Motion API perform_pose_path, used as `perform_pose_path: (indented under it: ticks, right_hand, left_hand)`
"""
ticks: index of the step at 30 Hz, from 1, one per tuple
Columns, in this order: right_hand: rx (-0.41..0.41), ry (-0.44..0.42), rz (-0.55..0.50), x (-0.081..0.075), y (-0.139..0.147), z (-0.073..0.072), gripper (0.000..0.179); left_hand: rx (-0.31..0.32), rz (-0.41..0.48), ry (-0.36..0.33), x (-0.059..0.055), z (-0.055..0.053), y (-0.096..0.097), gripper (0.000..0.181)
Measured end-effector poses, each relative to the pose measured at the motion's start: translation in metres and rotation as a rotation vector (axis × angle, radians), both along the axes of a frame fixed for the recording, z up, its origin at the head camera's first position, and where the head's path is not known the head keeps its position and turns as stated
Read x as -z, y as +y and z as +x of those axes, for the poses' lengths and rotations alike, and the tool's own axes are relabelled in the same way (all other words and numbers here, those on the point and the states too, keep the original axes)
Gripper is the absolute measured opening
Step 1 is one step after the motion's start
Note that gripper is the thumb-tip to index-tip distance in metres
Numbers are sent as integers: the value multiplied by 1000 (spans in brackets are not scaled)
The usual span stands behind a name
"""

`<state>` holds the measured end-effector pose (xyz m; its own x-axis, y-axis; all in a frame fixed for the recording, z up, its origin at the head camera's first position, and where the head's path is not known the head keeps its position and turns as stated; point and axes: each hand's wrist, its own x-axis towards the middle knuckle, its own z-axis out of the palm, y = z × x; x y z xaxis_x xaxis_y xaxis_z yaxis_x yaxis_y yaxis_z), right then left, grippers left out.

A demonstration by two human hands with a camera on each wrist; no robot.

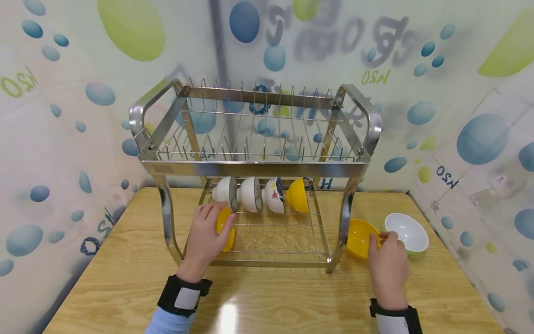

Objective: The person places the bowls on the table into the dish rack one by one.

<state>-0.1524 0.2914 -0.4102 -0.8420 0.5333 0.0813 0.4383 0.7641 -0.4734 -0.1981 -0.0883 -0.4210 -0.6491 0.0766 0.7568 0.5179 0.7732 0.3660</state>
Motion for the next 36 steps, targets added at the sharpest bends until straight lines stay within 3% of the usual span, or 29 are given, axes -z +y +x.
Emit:
perform_pose_path:
  ticks: [18, 23, 28, 36]
  right_hand:
    - [-11, -130, 25, 11, 15, -4, 48]
    - [-43, -112, 28, 16, 18, -6, 48]
    - [-68, -89, -4, 21, 22, -9, 51]
    - [-127, -147, -145, 32, 30, -16, 50]
  left_hand:
    - [-23, -3, -23, 3, -1, -11, 33]
    - [-27, 0, -23, 4, -3, -17, 30]
    - [-37, -7, -17, 5, -3, -21, 29]
    - [-66, -15, -35, 5, -2, -26, 30]
